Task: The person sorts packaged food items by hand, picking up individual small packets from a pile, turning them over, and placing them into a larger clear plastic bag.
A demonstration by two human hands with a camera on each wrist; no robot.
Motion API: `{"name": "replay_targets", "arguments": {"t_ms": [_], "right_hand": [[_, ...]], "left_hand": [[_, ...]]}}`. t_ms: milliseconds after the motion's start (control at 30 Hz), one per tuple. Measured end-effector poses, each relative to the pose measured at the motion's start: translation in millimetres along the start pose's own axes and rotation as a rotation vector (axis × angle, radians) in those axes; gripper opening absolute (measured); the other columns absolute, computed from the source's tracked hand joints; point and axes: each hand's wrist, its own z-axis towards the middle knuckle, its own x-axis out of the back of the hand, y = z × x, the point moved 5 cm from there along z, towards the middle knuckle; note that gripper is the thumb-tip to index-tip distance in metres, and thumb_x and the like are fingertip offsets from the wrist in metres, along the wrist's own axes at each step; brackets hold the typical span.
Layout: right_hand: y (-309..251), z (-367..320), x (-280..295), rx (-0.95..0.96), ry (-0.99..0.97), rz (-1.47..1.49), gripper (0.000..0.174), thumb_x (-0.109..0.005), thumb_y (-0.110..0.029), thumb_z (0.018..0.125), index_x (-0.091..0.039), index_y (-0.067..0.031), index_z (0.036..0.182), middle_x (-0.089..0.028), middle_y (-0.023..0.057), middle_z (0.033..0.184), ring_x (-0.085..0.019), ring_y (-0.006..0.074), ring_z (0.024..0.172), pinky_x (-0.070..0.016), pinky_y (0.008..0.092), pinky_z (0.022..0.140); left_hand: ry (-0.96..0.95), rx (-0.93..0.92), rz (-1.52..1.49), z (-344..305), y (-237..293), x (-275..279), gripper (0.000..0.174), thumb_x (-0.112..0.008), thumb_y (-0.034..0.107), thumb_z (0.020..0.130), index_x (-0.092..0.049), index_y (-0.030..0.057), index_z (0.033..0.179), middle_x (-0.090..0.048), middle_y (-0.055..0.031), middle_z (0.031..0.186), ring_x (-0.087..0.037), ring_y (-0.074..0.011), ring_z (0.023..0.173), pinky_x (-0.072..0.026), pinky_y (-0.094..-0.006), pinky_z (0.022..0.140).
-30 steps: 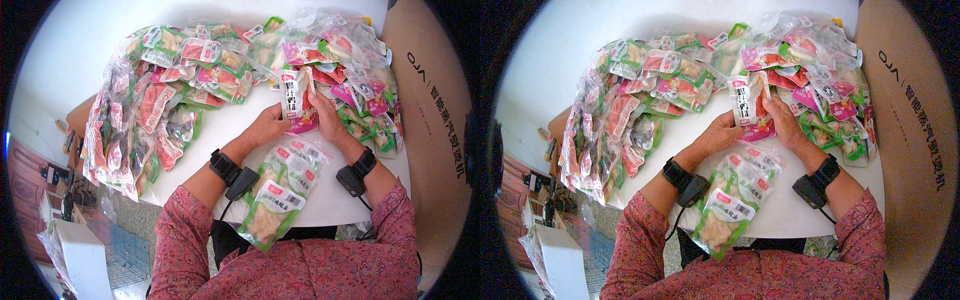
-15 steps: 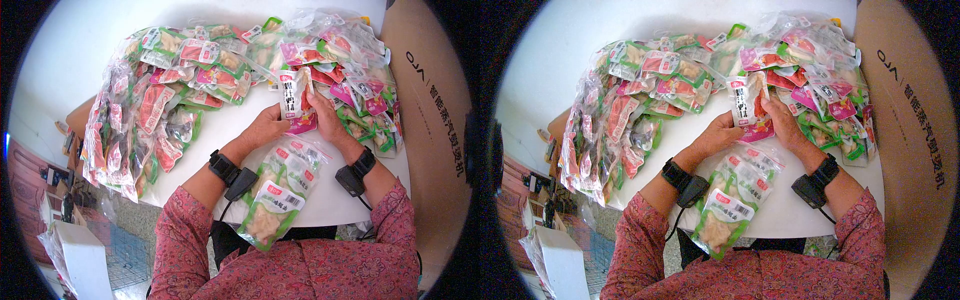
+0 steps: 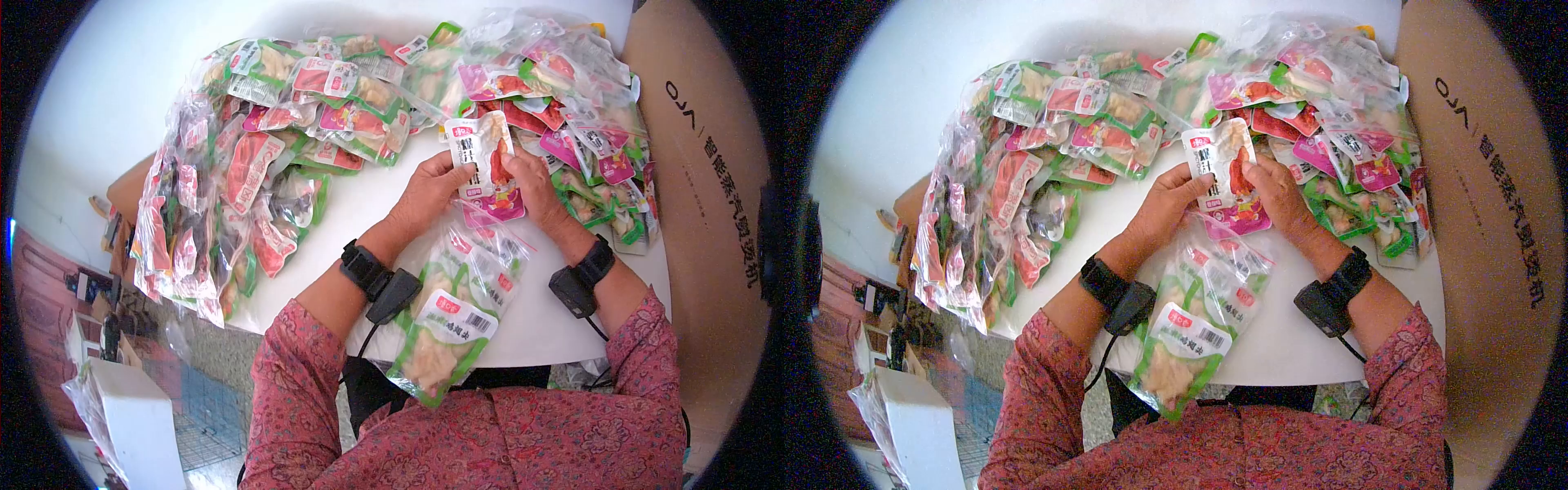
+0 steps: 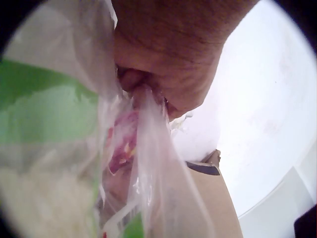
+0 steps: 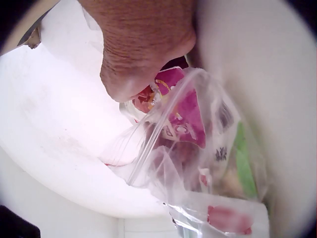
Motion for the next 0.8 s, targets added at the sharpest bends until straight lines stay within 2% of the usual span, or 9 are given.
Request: {"name": "replay_targets", "arguments": {"t_ms": [67,167,300,400,500,600,667,800], "right_hand": [[-1.4,-0.3,0.5,0.111,0.001,-0.130,0.034,-0.040,-0.027,0.087,-0.056,0.0012,0.095,-0.059,0.0059,0.083,-0.054,0.0128,0.077,-0.0419,0.0270,0.073],[-12.7,-5.0,-2.7,0.153,0.008,-0.113,0.034,-0.040,-0.028,0.086,-0.056,0.0014,0.094,-0.059,0.0063,0.084,-0.054,0.0129,0.076,-0.0417,0.0269,0.073],[-19.3,-8.2,-3.7,0.175,0.027,-0.102,0.033,-0.040,-0.027,0.086,-0.055,0.0017,0.096,-0.059,0.0066,0.084,-0.054,0.0130,0.076,-0.0417,0.0272,0.074],[-12.9,-6.8,-3.4,0.100,0.018,-0.080,0.034,-0.041,-0.027,0.086,-0.055,0.0021,0.097,-0.060,0.0067,0.085,-0.054,0.0132,0.077,-0.0418,0.0277,0.074],[-9.2,-7.1,-2.3,0.184,0.056,-0.159,0.035,-0.041,-0.028,0.087,-0.054,0.0027,0.097,-0.060,0.0082,0.085,-0.054,0.0148,0.077,-0.0419,0.0278,0.074],[4.0,-1.3,3.5,0.195,0.158,-0.285,0.036,-0.042,-0.029,0.087,-0.054,0.0032,0.097,-0.059,0.0096,0.084,-0.054,0.0165,0.076,-0.0418,0.0270,0.073],[0.9,0.0,1.4,0.041,0.097,-0.132,0.036,-0.042,-0.029,0.088,-0.053,0.0037,0.097,-0.058,0.0112,0.083,-0.054,0.0187,0.077,-0.0418,0.0276,0.073],[8.4,1.8,1.8,0.018,0.077,-0.093,0.037,-0.043,-0.030,0.087,-0.053,0.0040,0.097,-0.058,0.0117,0.083,-0.054,0.0193,0.077,-0.0419,0.0289,0.073]], "left_hand": [[0.041,-0.075,0.010,1.0,1.1,1.6,0.025,-0.051,0.024,0.088,-0.057,0.0055,0.104,-0.058,0.0029,0.075,-0.044,-0.0022,0.055,-0.0339,-0.0172,0.046],[0.073,-0.002,0.016,-1.2,2.2,3.8,0.029,-0.048,0.029,0.090,-0.057,0.0054,0.104,-0.056,0.0026,0.070,-0.040,-0.0026,0.051,-0.0309,-0.0178,0.043],[0.037,-0.075,0.057,-0.6,2.8,5.0,0.034,-0.042,0.034,0.091,-0.056,0.0053,0.103,-0.053,0.0022,0.067,-0.040,-0.0035,0.050,-0.0311,-0.0185,0.044],[0.061,-0.068,0.120,-3.6,7.5,5.1,0.037,-0.040,0.036,0.091,-0.056,0.0050,0.103,-0.053,0.0020,0.066,-0.040,-0.0040,0.051,-0.0316,-0.0188,0.044],[0.074,-0.058,0.170,-5.2,10.4,4.4,0.037,-0.039,0.035,0.091,-0.055,0.0041,0.103,-0.052,0.0016,0.067,-0.041,-0.0046,0.052,-0.0329,-0.0190,0.045],[0.041,-0.078,0.157,-4.6,10.4,2.5,0.032,-0.041,0.028,0.090,-0.054,0.0033,0.104,-0.053,0.0012,0.068,-0.042,-0.0049,0.053,-0.0344,-0.0190,0.046],[0.044,-0.017,0.147,-5.4,9.1,0.5,0.028,-0.045,0.020,0.087,-0.054,0.0031,0.106,-0.053,0.0017,0.071,-0.042,-0.0051,0.053,-0.0354,-0.0194,0.047],[0.007,-0.065,0.131,0.7,2.0,2.0,0.029,-0.049,0.015,0.084,-0.052,0.0037,0.110,-0.053,0.0028,0.074,-0.043,-0.0045,0.056,-0.0361,-0.0188,0.049]]}}
